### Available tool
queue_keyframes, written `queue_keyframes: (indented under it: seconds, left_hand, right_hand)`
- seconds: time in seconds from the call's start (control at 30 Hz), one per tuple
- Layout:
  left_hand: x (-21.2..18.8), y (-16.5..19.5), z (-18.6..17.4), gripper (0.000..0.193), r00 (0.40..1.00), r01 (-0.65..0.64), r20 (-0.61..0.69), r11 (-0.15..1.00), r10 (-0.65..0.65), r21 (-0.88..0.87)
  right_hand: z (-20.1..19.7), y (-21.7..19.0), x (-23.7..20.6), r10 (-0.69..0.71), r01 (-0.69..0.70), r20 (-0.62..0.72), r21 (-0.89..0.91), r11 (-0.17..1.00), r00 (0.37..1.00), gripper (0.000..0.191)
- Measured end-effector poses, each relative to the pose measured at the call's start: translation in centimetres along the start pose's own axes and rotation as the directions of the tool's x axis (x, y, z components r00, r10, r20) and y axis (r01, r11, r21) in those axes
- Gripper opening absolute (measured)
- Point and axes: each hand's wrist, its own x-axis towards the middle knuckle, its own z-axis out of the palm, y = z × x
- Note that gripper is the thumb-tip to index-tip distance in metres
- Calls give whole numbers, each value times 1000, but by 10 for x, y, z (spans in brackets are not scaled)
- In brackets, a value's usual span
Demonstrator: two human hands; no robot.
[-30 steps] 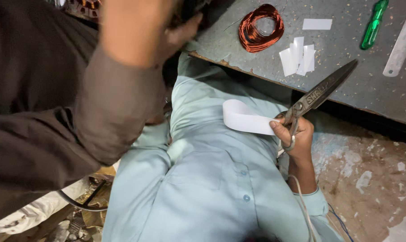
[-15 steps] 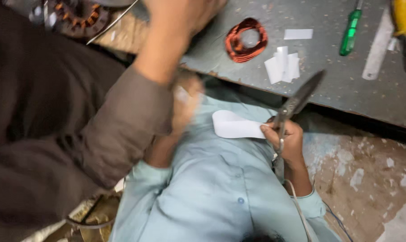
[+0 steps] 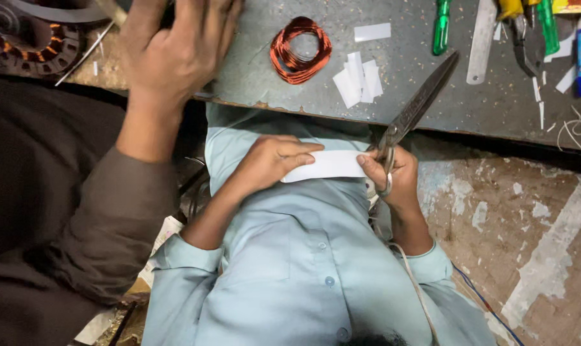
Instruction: The person inserts white insulating strips into the slots of a cylindrical motor stator, then cuts a white sheet into small rectangular pieces using scissors. They handle copper wire coils and place them into the stator slots. A second person briefly assists by handing over a coil.
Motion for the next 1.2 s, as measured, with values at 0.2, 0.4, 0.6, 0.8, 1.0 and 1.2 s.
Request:
queue_keyframes:
  seconds: [0.2,0.4,0.6,0.8,1.0,1.2]
  left_hand:
    - [-23,-82,35,48,924,64,-293,854,-246,-517]
    - [-13,-59,35,34,880,178,-338,891,-333,-417]
    - [-17,-55,27,27,867,137,-468,985,-171,-104]
    - [-7,-44,4,26,781,8,-622,997,-55,-78]
    - [10,-44,2,25,773,19,-634,1000,-22,-11]
    - [15,-49,4,25,776,31,-631,999,-8,26]
  right_hand:
    - [-8,2,-1,6,-1,-64,73,997,998,13]
    - [-11,-10,6,-21,23,-27,76,997,999,13]
    - [-6,10,3,35,-16,-49,346,938,998,13]
    - [-16,57,-13,104,-228,294,426,876,950,29]
    - [-19,77,-33,219,-264,397,60,963,891,16]
    - [-16,69,-30,258,-290,358,38,956,897,15]
